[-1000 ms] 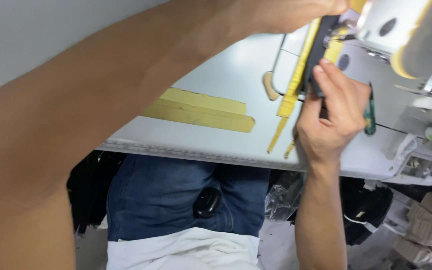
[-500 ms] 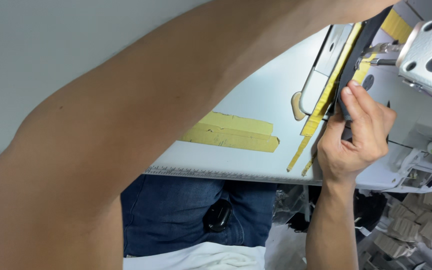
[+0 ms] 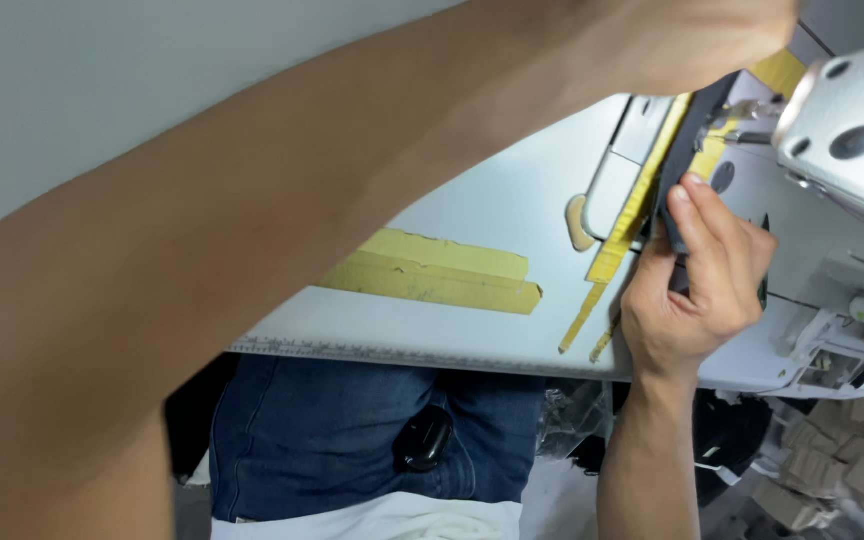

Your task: The person aligns a black zipper with a strip of black fabric on a sewing machine table and sews them together. They repeat this process with multiple zipper and fabric pieces, occasionally measuring the fabric against a ruler before sewing.

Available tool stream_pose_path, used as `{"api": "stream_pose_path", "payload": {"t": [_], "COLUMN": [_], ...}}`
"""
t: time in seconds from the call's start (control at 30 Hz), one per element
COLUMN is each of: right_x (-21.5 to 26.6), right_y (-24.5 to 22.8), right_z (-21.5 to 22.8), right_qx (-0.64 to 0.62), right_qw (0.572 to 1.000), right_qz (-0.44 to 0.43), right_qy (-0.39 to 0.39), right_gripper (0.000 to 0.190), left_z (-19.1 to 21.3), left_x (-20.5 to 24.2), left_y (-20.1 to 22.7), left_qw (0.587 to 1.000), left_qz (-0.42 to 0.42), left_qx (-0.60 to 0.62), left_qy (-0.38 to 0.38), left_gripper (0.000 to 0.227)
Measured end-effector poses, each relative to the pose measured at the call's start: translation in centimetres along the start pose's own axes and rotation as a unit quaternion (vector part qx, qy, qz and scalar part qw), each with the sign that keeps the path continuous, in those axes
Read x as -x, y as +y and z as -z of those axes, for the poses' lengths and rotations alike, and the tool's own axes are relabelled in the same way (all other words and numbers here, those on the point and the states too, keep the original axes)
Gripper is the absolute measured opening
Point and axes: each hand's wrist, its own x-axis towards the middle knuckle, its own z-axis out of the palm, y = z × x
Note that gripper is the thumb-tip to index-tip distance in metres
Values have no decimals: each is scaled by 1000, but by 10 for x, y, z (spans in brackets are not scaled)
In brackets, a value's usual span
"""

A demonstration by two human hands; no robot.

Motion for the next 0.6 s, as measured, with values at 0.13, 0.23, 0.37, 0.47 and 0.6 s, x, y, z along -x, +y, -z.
{"api": "stream_pose_path", "payload": {"t": [0.13, 0.23, 0.37, 0.47, 0.6], "right_x": [-4, -4, -4, -5, -2], "right_y": [-2, 3, 14, 23, 38], "right_z": [11, 19, 32, 42, 44], "right_qx": [-7, -32, -60, -82, -112], "right_qw": [1000, 999, 997, 995, 992], "right_qz": [-10, -24, -29, -36, -25], "right_qy": [15, 29, 38, 48, 54], "right_gripper": [27, 27, 35, 33, 37], "left_z": [81, 136, 182, 193, 189], "left_x": [-5, -20, -43, -54, -53], "left_y": [-37, -50, -44, -34, -20], "left_qw": [971, 962, 933, 905, 886], "left_qz": [-124, -92, -136, -112, -55], "left_qx": [160, 217, 219, 268, 285], "left_qy": [-130, -137, -250, -309, -363], "left_gripper": [24, 14, 29, 29, 15]}}
